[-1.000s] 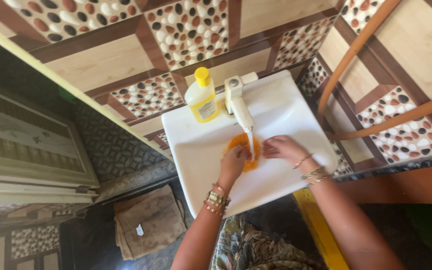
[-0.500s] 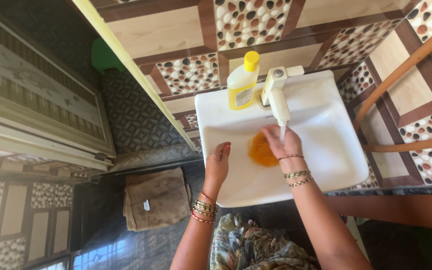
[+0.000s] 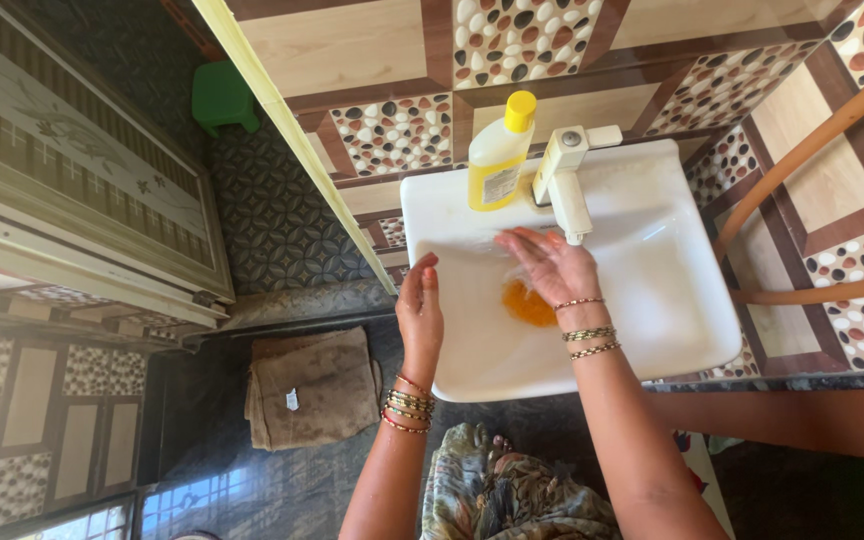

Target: The person cleans a white bathroom sink using a yellow sponge and liquid soap. They scrub the basin and faucet area, rinse the sponge under running water, and continue wiping the sink surface.

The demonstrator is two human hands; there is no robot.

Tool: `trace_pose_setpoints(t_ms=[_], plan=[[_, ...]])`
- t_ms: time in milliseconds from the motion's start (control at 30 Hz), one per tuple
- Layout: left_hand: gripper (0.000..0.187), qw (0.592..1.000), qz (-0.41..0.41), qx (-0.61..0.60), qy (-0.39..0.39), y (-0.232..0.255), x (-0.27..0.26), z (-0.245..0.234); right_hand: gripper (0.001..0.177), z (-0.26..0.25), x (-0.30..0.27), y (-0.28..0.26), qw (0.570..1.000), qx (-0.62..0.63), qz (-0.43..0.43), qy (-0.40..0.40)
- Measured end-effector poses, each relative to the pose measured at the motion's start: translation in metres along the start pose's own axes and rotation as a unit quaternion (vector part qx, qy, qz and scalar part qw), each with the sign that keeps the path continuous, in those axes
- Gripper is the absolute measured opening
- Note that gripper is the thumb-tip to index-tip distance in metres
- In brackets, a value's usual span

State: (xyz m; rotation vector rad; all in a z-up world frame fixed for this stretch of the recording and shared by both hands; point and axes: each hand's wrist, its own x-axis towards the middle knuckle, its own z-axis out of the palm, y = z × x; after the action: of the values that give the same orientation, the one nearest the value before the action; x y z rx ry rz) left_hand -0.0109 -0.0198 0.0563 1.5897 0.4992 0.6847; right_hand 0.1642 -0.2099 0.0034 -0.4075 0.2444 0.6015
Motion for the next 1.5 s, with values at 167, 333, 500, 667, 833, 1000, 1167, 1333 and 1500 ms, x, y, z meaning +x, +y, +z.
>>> trace_pose_setpoints(t_ms=[167,333,500,667,833,1000,1167,1333,1500], plan=[[0.064,0.995,-0.056,-0.087,-0.003,-0.002,0.004,-0.012,0.036,-0.033,0.010,-0.008,0.993,-0.048,-0.091,0.065],[0.079,0.970,-0.107,-0.215,-0.045,-0.020,0.019,-0.011,0.038,-0.005,0.009,0.018,0.997,-0.060,0.048,-0.013],[0.084,0.949,-0.121,-0.283,-0.063,-0.028,0.025,-0.009,0.036,-0.032,0.004,0.006,0.997,-0.071,0.039,0.015],[0.086,0.953,-0.123,-0.267,-0.073,-0.025,0.024,-0.012,0.032,-0.056,0.012,-0.012,0.992,-0.026,-0.038,0.114],[0.088,0.958,-0.131,-0.239,-0.094,-0.019,0.023,-0.014,0.038,0.018,-0.021,0.010,0.962,-0.206,0.121,-0.129],[0.088,0.960,-0.128,-0.223,-0.107,-0.022,0.016,-0.018,0.032,-0.019,-0.022,-0.010,0.962,-0.222,0.142,-0.073],[0.087,0.963,-0.124,-0.213,-0.105,-0.033,0.009,-0.019,0.015,-0.108,0.044,-0.033,0.995,-0.063,-0.006,0.072],[0.086,0.957,-0.128,-0.238,-0.107,-0.037,0.007,-0.018,0.008,-0.042,0.033,0.002,0.990,-0.127,-0.045,0.046],[0.086,0.967,-0.139,-0.189,-0.101,-0.044,0.000,-0.021,0.033,0.051,-0.053,0.040,0.852,-0.425,0.240,-0.188]])
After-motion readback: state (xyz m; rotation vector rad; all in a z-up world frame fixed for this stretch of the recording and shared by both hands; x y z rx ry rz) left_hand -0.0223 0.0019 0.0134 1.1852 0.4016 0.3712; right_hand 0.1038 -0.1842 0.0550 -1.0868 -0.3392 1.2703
